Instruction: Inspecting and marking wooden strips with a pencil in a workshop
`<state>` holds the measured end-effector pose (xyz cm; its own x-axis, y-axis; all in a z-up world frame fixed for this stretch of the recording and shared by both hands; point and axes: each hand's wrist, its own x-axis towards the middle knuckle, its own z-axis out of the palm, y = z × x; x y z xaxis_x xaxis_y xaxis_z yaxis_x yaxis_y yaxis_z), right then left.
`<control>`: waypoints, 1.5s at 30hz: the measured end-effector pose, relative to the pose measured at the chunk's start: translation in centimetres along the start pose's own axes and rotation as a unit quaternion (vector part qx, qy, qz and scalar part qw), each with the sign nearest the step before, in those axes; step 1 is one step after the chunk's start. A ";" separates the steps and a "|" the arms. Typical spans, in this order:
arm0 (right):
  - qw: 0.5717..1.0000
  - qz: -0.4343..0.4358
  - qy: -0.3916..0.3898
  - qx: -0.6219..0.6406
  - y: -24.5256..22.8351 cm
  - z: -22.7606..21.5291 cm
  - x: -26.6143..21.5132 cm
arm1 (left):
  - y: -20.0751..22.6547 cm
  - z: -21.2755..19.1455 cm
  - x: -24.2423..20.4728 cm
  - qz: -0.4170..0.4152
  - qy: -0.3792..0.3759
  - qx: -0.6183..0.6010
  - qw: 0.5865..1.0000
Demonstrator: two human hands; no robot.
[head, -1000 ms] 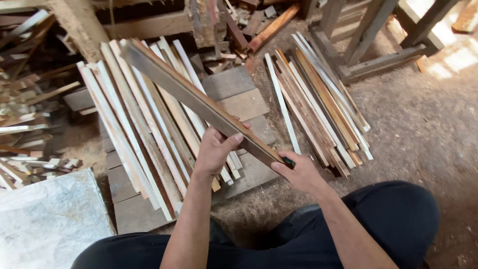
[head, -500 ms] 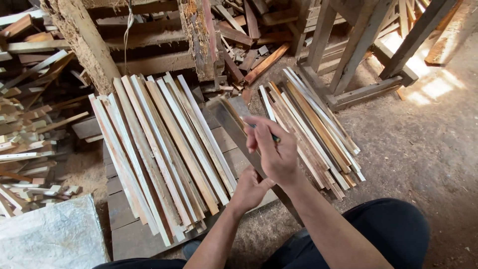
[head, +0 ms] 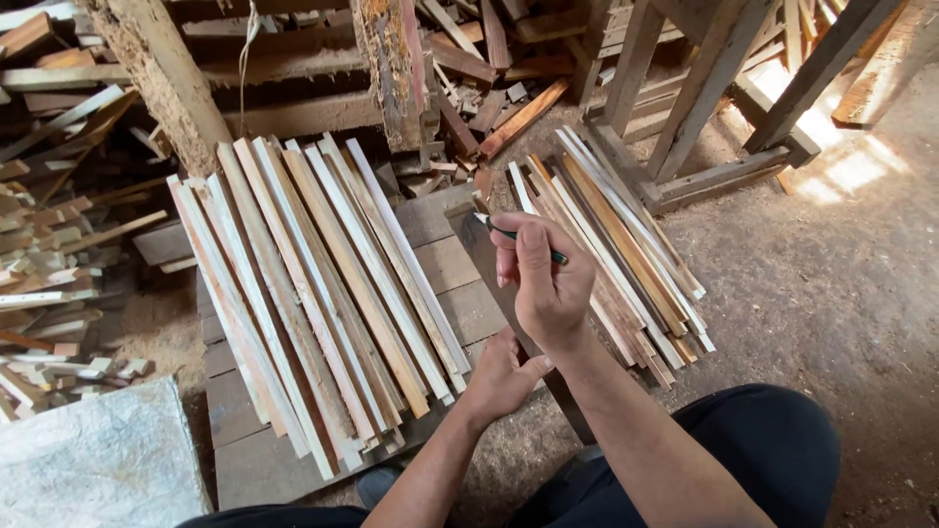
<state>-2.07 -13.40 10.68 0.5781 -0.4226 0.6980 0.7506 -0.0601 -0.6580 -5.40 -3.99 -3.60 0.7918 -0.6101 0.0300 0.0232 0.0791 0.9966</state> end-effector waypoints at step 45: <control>0.905 -0.040 -0.138 -0.401 4.5 -12.8 -15.8 | 3.0 -3.2 1.8 -0.018 0.104 -0.285 0.953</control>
<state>-11.94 -18.60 -6.95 0.6726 -0.1528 0.7241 0.3835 -0.7648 -0.5177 -1.98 -2.30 -0.83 0.8864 -0.4564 -0.0774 0.3328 0.5121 0.7918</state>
